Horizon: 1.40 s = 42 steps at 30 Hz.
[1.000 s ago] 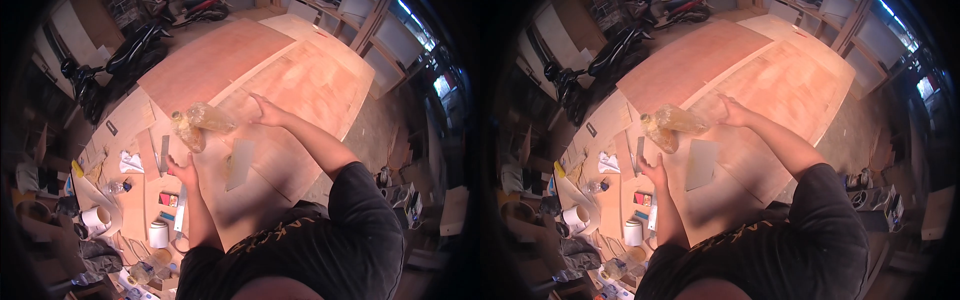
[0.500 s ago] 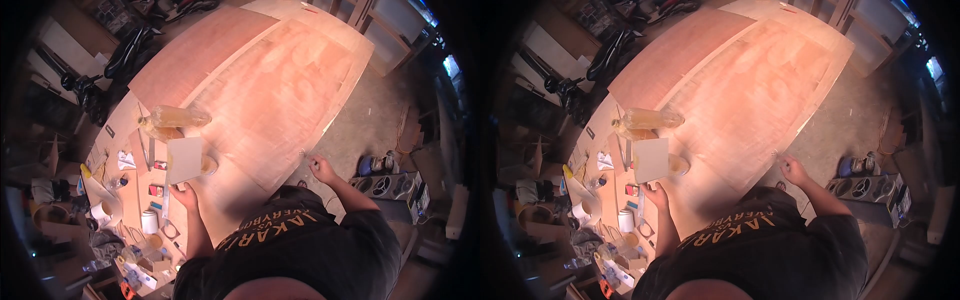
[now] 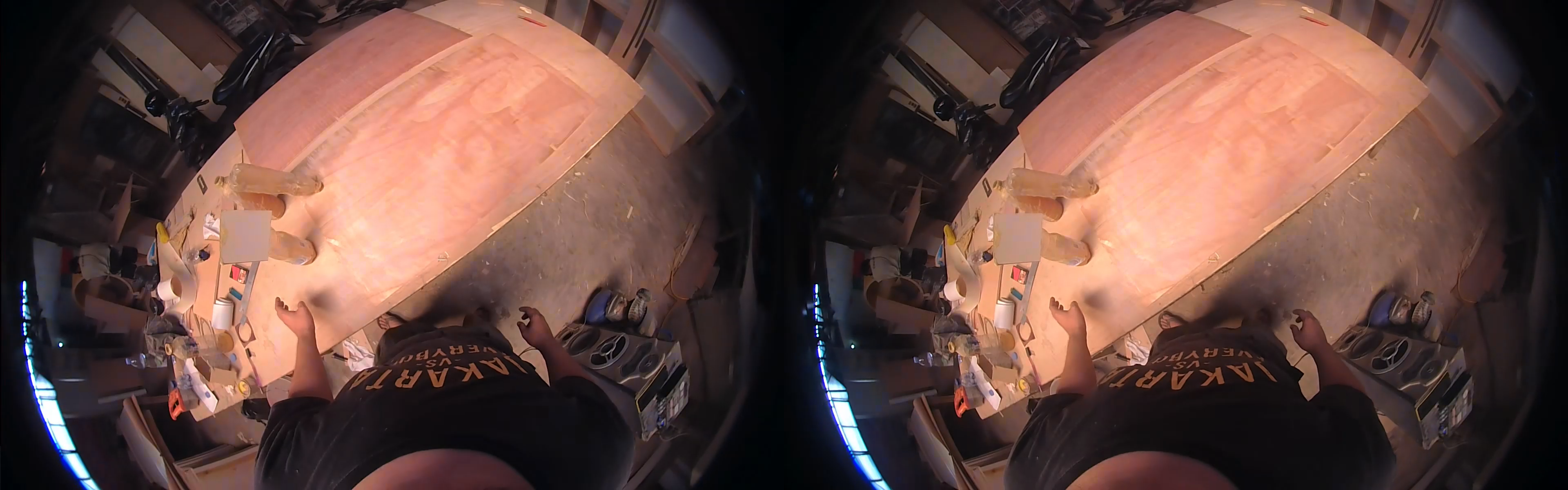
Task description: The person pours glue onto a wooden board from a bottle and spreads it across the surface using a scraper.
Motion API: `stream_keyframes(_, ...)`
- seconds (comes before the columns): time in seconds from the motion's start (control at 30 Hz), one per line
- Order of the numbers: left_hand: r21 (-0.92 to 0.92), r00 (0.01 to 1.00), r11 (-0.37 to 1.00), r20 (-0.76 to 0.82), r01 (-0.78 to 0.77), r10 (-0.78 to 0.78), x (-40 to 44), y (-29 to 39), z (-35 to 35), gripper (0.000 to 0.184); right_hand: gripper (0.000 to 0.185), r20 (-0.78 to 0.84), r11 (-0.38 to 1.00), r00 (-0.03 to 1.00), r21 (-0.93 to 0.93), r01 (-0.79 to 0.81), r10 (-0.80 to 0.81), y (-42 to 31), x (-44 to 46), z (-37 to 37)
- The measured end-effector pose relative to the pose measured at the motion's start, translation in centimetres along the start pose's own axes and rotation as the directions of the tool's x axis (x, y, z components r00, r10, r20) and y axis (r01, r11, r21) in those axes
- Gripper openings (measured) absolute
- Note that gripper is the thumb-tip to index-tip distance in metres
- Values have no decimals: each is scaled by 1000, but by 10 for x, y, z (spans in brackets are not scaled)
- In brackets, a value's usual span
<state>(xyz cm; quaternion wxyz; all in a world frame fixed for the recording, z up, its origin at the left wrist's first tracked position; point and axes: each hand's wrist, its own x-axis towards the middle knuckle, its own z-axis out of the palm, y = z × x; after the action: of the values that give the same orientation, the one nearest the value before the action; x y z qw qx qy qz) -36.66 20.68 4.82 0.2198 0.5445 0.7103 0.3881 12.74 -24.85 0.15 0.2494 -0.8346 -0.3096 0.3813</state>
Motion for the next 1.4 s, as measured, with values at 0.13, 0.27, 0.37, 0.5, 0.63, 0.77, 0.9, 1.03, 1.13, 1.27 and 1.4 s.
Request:
stream_keyframes(0.13, 18, 999, 999, -8, 44, -43, -31, -19, 3, 77, 51, -2, 1000, 1000, -11, 7, -7, 21, 0, -21)
stream_keyframes(0.27, 55, 1000, 998, -8, 25, -25, -45, -24, -1, 78, 51, 11, 998, 1000, -58, -7, 8, 25, 12, -25)
stream_keyframes(0.37, 39, 1000, 999, -10, 21, -21, -44, -27, 1, 78, 55, -9, 988, 998, -140, -62, 61, 19, 23, -18)
stream_keyframes(0.5, 36, 997, 997, -20, -69, 70, -21, -23, 12, 81, 60, 132, 974, 980, -190, -123, 149, -4, 38, -11)
stream_keyframes(0.63, -102, 996, 991, -17, -88, 87, 9, 12, 26, 86, 58, 204, 959, 957, -237, -155, 205, -36, 51, -5)
stream_keyframes(0.77, -174, 989, 974, 8, -143, 147, 40, 35, 43, 90, 58, 172, 956, 971, -269, -119, 169, -60, 67, -3)
stream_keyframes(0.9, -166, 973, 960, 8, -225, 229, 55, 50, 54, 92, 41, 297, 907, 955, -403, 123, 2, -93, 86, 5)
stream_keyframes(1.03, -187, 974, 958, 13, -219, 225, 48, 55, 54, 92, 28, 543, 849, 825, -354, 393, -155, -197, 126, 10)
stream_keyframes(1.13, -148, 982, 972, 26, -181, 187, 32, 41, 50, 93, 12, 626, 611, 444, 67, 788, -641, -308, 194, 31)
stream_keyframes(1.27, -69, 993, 991, 30, -115, 117, -10, 23, 27, 93, 29, 490, 650, 619, -130, 748, -614, -464, 262, 65)
stream_keyframes(1.4, 28, 999, 999, -14, -31, 32, -69, 8, -16, 92, 89, 363, 597, 642, -242, 765, -675, -598, 319, 107)
